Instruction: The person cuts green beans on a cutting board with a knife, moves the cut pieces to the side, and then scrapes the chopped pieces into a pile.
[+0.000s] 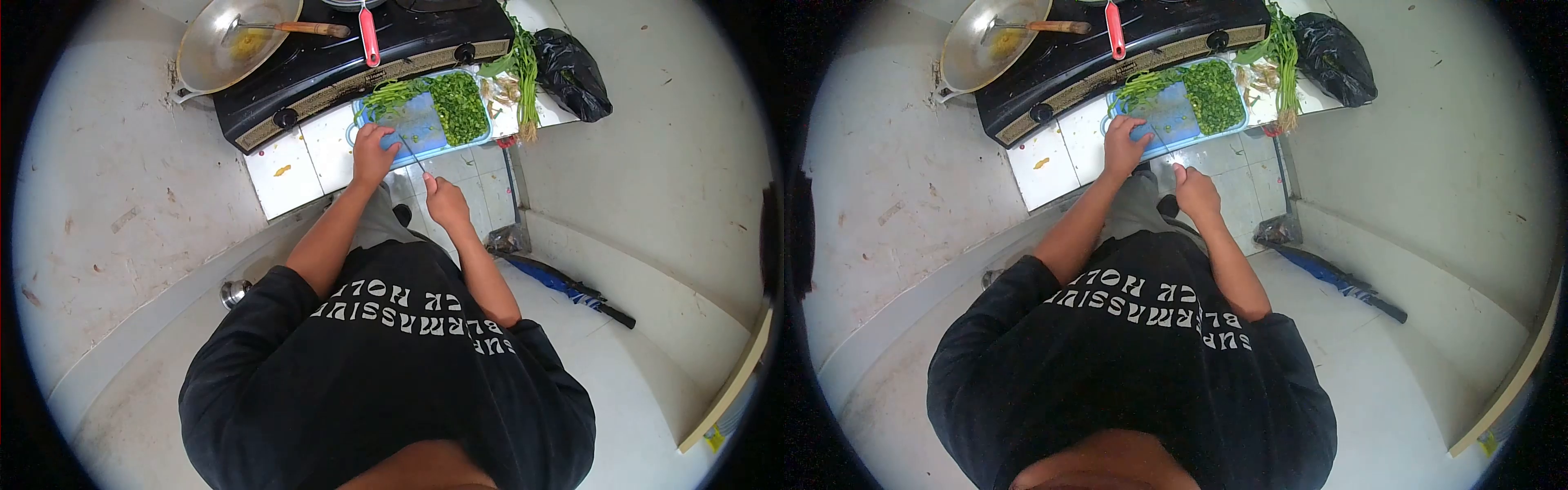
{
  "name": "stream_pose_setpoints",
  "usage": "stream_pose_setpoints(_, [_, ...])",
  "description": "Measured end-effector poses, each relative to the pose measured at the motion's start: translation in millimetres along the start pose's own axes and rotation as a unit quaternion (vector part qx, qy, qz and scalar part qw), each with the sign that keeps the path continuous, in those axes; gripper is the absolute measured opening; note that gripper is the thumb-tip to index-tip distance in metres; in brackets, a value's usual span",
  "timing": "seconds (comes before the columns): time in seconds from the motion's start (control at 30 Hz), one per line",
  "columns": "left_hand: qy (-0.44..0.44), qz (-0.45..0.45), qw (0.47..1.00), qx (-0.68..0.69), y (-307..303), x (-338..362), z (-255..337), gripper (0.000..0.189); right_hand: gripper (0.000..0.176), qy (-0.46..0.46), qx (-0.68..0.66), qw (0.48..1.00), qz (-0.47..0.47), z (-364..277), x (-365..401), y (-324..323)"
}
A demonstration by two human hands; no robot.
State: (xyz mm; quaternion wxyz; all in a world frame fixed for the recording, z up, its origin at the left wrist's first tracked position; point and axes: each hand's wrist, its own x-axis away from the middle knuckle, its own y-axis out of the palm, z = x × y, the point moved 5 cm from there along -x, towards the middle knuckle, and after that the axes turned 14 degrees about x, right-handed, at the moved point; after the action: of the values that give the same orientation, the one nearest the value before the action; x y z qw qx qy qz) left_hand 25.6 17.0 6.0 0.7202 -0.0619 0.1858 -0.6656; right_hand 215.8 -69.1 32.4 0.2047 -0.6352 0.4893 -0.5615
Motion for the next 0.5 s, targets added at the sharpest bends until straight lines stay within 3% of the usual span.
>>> stream_pose_setpoints(0.2, [0.024,-0.005,0.999,-0.032,-4,5,3,0.030,0.059,0.021,-0.020,0.999,0.040,14,-25,-16])
stream_pose_setpoints(0.5, [0.035,-0.024,0.999,-0.030,-4,2,1,0.031,0.060,-0.015,-0.019,1.000,0.013,12,-25,-4])
